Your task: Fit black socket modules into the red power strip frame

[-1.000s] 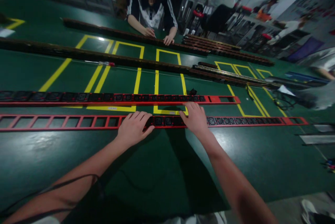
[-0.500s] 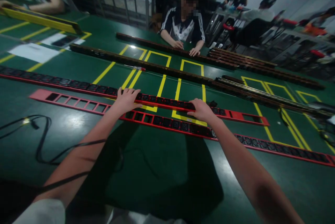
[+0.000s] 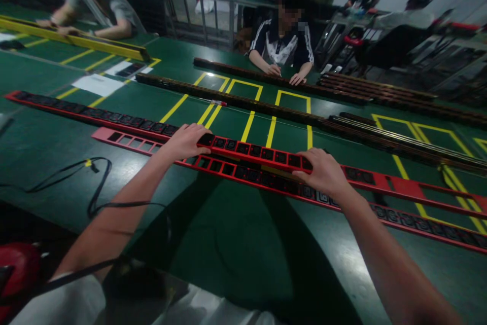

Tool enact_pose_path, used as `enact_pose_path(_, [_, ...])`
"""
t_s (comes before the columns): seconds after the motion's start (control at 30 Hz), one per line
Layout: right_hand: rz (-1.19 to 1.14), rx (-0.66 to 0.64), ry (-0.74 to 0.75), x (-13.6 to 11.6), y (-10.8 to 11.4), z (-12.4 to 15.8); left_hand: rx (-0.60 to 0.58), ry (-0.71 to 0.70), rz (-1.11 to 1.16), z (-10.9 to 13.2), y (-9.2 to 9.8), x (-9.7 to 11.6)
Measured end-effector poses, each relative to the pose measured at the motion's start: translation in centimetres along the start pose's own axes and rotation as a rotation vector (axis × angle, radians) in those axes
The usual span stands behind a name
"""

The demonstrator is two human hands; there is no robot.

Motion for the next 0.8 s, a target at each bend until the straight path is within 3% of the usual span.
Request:
enact_pose_path(0.23, [-0.012, 0.091, -0.031, -5.7, 2.8, 7.0, -0.019, -0.030, 0.058, 5.5, 1.8, 1.6])
enact_pose_path(0.4, [-0.030, 0.143, -0.022, -7.8, 2.7, 11.0, -0.068, -0.041, 0.081, 8.1, 2.2, 3.4])
enact_pose_path(0.63, [-0.086, 0.136, -0.069, -10.6, 2.4, 16.8, -0.069, -0.093, 0.131, 11.9, 1.3, 5.4])
enact_pose_path(0.8, [-0.099, 0.199, -0.052, -10.9, 1.4, 20.9, -0.052, -0.164, 0.190, 13.9, 1.2, 7.8])
Point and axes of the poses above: each hand's wrist, its own z-axis away from the middle knuckle, its own y-axis out of the back of the hand, x = y × z, the point moved 3 cm from there along -z, towards the middle knuckle, and after that the axes turned 2 degrees about -z, right-handed, at the moved point
